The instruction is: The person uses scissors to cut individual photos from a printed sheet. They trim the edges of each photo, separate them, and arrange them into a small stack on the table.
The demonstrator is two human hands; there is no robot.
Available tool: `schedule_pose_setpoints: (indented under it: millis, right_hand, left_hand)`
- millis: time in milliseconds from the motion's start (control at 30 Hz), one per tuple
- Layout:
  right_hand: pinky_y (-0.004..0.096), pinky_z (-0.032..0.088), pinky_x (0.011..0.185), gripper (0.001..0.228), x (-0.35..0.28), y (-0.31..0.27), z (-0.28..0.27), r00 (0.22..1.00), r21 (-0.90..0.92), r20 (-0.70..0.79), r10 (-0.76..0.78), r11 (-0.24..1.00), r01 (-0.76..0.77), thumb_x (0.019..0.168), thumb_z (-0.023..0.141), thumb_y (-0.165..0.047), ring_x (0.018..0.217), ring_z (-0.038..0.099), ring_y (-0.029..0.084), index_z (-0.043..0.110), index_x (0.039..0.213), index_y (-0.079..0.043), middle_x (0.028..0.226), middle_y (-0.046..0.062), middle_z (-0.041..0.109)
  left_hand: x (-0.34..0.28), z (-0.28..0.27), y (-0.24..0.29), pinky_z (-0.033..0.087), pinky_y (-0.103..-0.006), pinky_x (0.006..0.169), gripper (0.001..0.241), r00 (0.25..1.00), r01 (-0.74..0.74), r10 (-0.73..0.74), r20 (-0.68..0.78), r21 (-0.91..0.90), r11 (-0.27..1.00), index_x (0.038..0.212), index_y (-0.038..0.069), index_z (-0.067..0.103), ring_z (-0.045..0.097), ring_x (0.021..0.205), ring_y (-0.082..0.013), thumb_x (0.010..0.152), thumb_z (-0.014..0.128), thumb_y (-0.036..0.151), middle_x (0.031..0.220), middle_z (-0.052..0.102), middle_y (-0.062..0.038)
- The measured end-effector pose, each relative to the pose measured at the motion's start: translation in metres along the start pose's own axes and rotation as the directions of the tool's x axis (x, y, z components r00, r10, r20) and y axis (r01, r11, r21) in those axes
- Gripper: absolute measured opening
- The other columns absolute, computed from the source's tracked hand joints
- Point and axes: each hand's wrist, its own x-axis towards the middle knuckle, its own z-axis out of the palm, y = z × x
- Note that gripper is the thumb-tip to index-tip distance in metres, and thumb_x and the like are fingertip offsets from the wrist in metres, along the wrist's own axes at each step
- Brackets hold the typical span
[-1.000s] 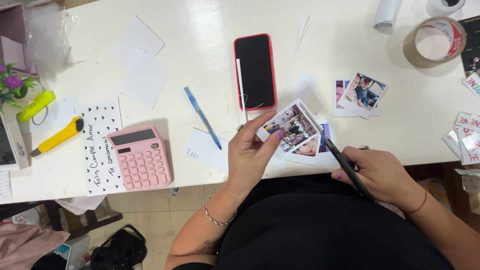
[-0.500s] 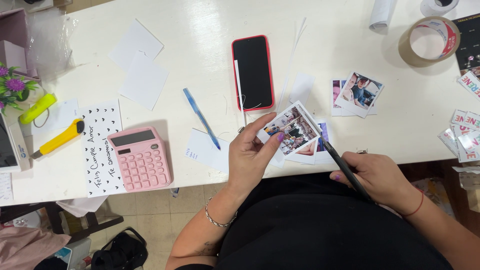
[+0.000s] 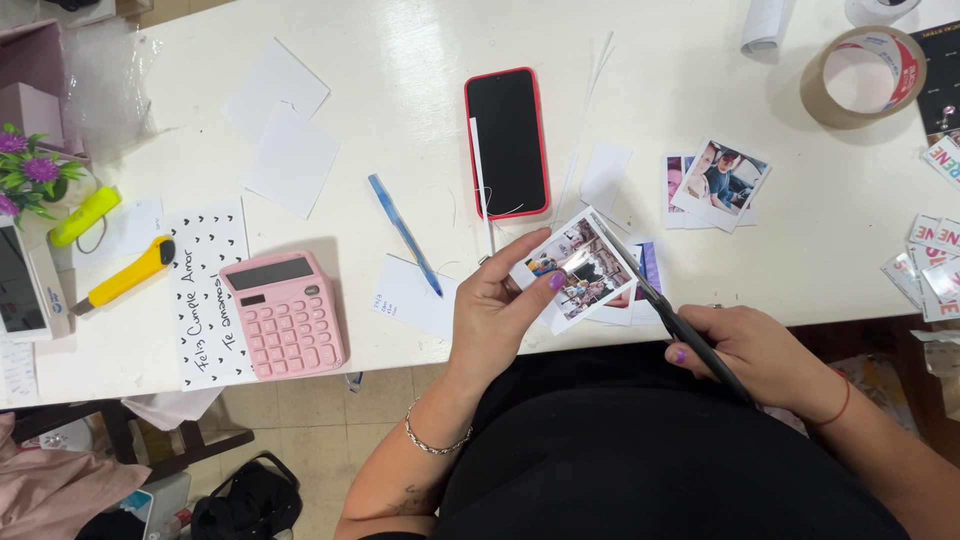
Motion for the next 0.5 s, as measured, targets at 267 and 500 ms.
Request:
schedule_pose_setpoints:
  millis: [267, 500]
  right_hand:
    - [0.035, 0.046, 0.068, 0.042, 0.006, 0.002, 0.006, 0.999, -0.06, -0.039, 0.019, 0.998, -0.021, 0.089, 0.063, -0.057, 0.065, 0.061, 0.021, 0.054, 0.075, -0.018, 0.064, 0.001, 0.062]
    - [0.035, 0.047, 0.07, 0.045, 0.008, 0.0, 0.007, 0.997, -0.095, -0.052, 0.057, 0.993, -0.062, 0.088, 0.06, -0.061, 0.069, 0.064, 0.023, 0.053, 0.078, -0.018, 0.066, 0.002, 0.065]
  left_hand:
    - [-0.005, 0.006, 0.008, 0.032, -0.0202, 0.049, 0.043, 1.0, -0.007, 0.006, 0.004, 0.137, 0.99, 0.133, 0.017, 0.07, 0.03, 0.054, -0.0056, 0.091, 0.077, 0.018, 0.091, 0.067, 0.005]
    - [-0.006, 0.01, 0.008, 0.034, -0.0199, 0.052, 0.041, 0.999, -0.043, 0.039, 0.021, 0.205, 0.978, 0.132, 0.02, 0.071, 0.031, 0.055, -0.0053, 0.092, 0.076, 0.019, 0.105, 0.072, 0.006]
